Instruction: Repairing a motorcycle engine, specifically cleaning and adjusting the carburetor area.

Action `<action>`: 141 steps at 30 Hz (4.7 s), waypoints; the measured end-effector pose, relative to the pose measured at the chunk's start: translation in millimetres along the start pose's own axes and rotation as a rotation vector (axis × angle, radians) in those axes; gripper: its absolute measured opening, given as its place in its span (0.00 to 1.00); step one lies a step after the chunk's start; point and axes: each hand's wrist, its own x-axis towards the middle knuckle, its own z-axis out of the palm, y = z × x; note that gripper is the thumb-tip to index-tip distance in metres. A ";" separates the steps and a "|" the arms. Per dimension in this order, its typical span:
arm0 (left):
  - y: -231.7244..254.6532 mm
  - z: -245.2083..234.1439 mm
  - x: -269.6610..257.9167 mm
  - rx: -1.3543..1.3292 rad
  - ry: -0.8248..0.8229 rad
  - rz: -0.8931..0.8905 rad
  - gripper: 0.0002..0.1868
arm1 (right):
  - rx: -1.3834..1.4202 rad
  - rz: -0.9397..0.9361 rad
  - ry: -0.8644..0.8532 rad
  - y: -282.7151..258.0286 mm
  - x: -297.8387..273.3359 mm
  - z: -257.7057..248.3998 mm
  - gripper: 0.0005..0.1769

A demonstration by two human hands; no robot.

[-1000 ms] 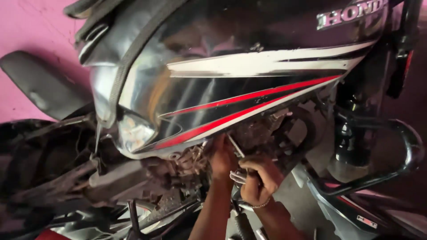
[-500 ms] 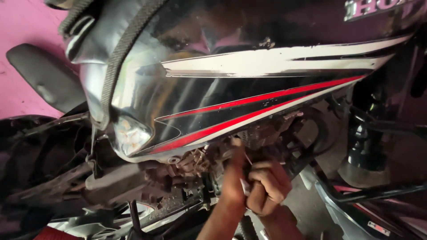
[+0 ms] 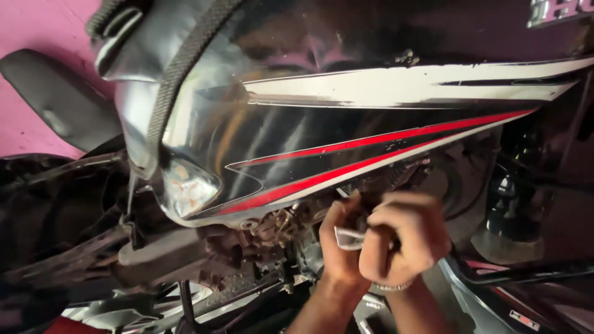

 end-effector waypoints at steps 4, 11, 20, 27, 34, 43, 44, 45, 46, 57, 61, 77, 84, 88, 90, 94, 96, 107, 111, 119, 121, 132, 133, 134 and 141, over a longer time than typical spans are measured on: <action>16.8 3.8 -5.6 -1.124 0.193 -0.810 0.24 | -0.076 -0.074 0.167 4.9 15.2 4.3 0.06; -9.1 -1.2 -15.2 -0.733 0.372 -0.574 0.17 | -0.138 -0.466 0.110 4.3 48.4 6.4 0.08; -17.4 1.0 -4.9 -0.603 0.707 -0.248 0.19 | -0.161 -0.415 -0.168 -52.6 67.8 -32.2 0.13; -58.5 11.6 24.9 -0.796 0.629 -0.090 0.04 | -0.156 -0.298 -0.337 -47.0 56.8 -51.8 0.15; -129.3 7.5 40.6 -1.165 0.566 -0.155 0.05 | -0.224 0.100 -0.670 -32.2 36.7 -59.8 0.10; -112.2 4.2 38.9 -1.227 0.571 -0.140 0.06 | -0.193 0.039 -0.565 -17.4 -3.8 -58.8 0.14; -107.7 3.5 36.6 -1.229 0.539 -0.187 0.05 | -0.234 0.072 -0.596 -18.5 -9.1 -59.1 0.15; -107.1 3.4 36.6 -1.227 0.540 -0.193 0.05 | -0.236 0.078 -0.598 -18.3 -15.3 -58.6 0.15; -106.0 2.6 37.9 -1.235 0.545 -0.156 0.07 | -0.278 0.099 -0.640 -18.3 -21.0 -57.5 0.17; -135.5 3.2 35.9 -1.263 0.346 0.000 0.11 | -0.078 0.433 -0.665 -38.2 27.4 -48.8 0.09; -196.2 11.9 46.9 -1.199 0.490 -0.084 0.07 | 0.108 0.257 -0.467 -30.0 36.2 -52.6 0.07; -133.3 35.1 66.3 -1.102 0.719 0.024 0.20 | 0.460 0.960 -0.776 58.9 -6.5 -49.7 0.22; -172.8 8.1 66.0 -1.059 0.682 -0.116 0.14 | 0.106 0.357 -0.498 59.8 0.2 9.6 0.15; -164.5 10.0 61.8 -1.078 0.576 -0.115 0.17 | 0.202 0.628 -0.597 23.4 34.1 -25.1 0.12; -163.9 11.3 62.1 -1.098 0.541 -0.115 0.19 | 0.363 0.731 -0.611 23.2 38.0 -41.8 0.12; -177.3 13.4 62.9 -1.150 0.530 -0.140 0.23 | 0.060 0.380 -0.606 37.5 50.7 -69.8 0.10; -175.1 14.8 62.3 -1.168 0.559 -0.169 0.25 | -0.062 0.419 -0.654 30.1 59.8 -80.0 0.12; -150.6 19.8 77.4 -1.178 0.764 -0.209 0.30 | -0.119 0.505 -0.740 45.2 49.8 -94.0 0.20; -176.0 19.6 78.6 -1.194 0.719 -0.023 0.26 | -0.118 0.296 -0.658 62.7 40.3 -98.6 0.18; -227.5 12.6 77.7 -0.981 0.707 0.029 0.08 | -0.225 0.344 -0.692 56.8 53.1 -109.8 0.18; -180.9 13.3 80.1 -1.145 0.459 -0.051 0.10 | -0.194 0.267 -0.649 66.3 50.0 -110.2 0.17; -143.3 25.9 78.2 -1.213 0.761 -0.065 0.14 | -0.223 0.295 -0.632 81.5 40.8 -119.4 0.18; -148.7 26.5 77.9 -1.199 0.786 -0.073 0.13 | -0.254 0.312 -0.637 80.0 40.9 -120.4 0.18; -153.2 25.9 81.2 -1.185 0.808 -0.076 0.12 | -0.283 0.325 -0.638 79.2 42.4 -119.9 0.18; -194.2 27.2 87.1 -1.166 0.847 -0.081 0.08 | -0.253 0.358 -0.678 79.7 41.6 -117.1 0.18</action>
